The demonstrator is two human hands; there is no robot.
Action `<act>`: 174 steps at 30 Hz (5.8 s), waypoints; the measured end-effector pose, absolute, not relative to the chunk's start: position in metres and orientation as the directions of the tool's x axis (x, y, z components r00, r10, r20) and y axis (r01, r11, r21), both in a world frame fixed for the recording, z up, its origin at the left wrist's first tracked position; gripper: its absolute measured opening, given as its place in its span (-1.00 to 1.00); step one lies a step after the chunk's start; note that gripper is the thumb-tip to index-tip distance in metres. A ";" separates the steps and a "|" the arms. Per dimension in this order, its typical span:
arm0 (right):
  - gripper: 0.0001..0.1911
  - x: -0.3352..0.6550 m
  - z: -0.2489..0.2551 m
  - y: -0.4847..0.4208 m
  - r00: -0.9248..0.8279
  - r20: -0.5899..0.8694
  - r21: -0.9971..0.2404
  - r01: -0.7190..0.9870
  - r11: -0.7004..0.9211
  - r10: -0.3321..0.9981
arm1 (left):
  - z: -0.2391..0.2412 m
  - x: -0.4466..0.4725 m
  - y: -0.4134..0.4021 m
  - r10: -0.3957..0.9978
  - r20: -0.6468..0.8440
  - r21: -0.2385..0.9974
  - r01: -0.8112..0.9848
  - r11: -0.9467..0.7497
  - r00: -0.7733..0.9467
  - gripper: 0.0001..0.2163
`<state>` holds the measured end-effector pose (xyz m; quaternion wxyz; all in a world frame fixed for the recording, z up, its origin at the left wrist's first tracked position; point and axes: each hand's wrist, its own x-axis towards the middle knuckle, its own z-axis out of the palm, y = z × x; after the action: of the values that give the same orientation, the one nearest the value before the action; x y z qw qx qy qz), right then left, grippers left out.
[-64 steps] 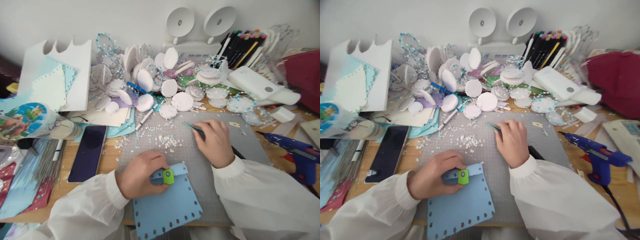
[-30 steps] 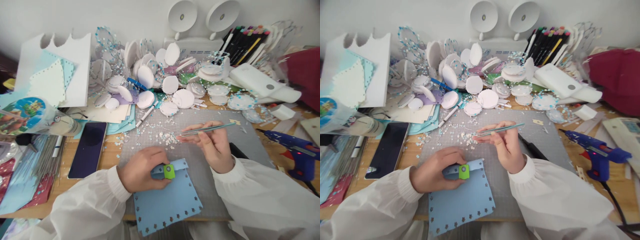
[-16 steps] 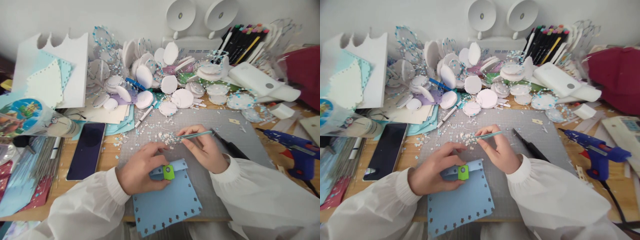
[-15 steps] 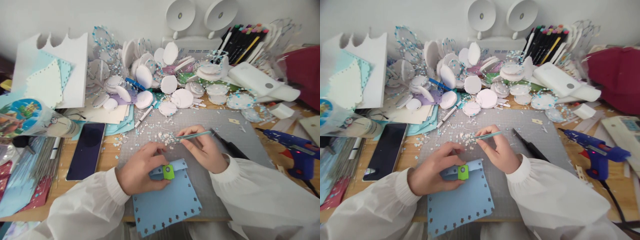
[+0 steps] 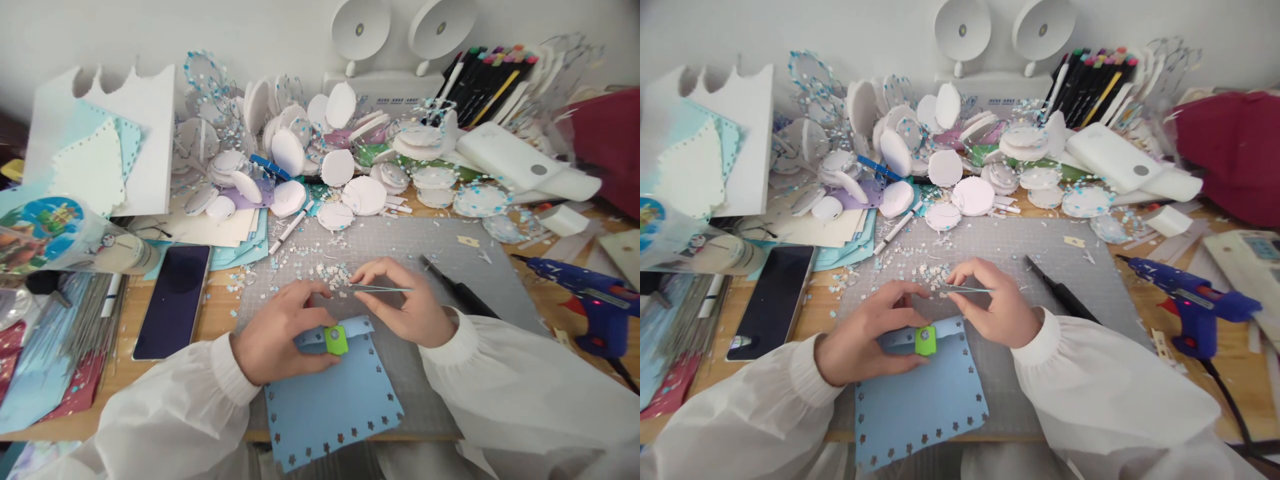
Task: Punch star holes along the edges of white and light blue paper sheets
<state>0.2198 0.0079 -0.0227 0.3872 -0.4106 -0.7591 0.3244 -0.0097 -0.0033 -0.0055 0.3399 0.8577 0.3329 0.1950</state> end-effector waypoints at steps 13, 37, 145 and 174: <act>-0.80 0.219 -0.020 0.005 -0.427 0.336 -0.782 0.371 0.502 0.839 | -0.009 -0.010 -0.001 0.669 0.165 0.690 0.400 -0.603 0.724 -0.76; -0.92 0.220 -0.012 0.005 -0.212 0.264 -0.949 0.118 0.293 0.941 | -0.006 -0.009 -0.002 0.633 0.096 0.605 0.460 -0.650 0.769 -0.74; -0.89 0.217 -0.002 -0.005 -0.553 0.224 -0.922 0.147 0.359 0.802 | -0.010 0.002 -0.013 0.665 0.192 0.553 0.480 -0.681 0.722 -0.84; -0.95 0.209 -0.018 -0.006 -0.056 0.259 -0.960 0.093 0.264 0.964 | -0.013 0.001 -0.012 0.657 0.225 0.585 0.440 -0.682 0.719 -0.84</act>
<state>0.2092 -0.0055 -0.0182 0.5252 -0.4429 -0.5966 0.4148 0.0013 -0.0125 -0.0128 0.2542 0.8916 0.3075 0.2139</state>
